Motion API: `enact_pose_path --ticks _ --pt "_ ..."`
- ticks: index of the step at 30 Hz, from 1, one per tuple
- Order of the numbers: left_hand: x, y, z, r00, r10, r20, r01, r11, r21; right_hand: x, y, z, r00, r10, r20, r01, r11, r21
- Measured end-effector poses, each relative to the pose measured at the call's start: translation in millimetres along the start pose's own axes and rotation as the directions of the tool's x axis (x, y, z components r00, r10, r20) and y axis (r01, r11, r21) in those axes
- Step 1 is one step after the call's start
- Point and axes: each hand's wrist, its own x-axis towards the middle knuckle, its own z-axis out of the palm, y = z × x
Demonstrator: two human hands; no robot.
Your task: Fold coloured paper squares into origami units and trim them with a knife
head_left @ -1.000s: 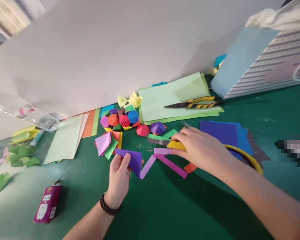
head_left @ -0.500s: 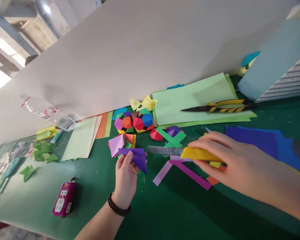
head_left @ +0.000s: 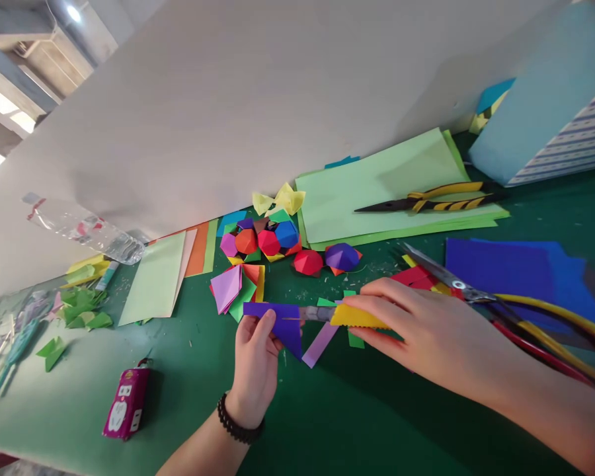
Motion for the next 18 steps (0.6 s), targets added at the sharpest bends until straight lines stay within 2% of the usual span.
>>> enact_pose_path --ticks 4,8,18 --pt "-5 0 2.4 0.994 -0.093 0.05 0.095 0.995 -0.029 1 -7 1 0.999 -0.022 -0.034 0.022 1.0 -0.005" --pt "-6 0 3.4 0.987 -0.16 0.027 0.161 0.986 -0.046 4 -12 1 0.998 -0.027 -0.048 0.028 1.0 0.007" --pt "-7 3 3.7 0.993 -0.118 -0.009 0.118 0.993 0.007 4 -7 -2 0.996 -0.007 -0.089 0.01 0.999 0.032"
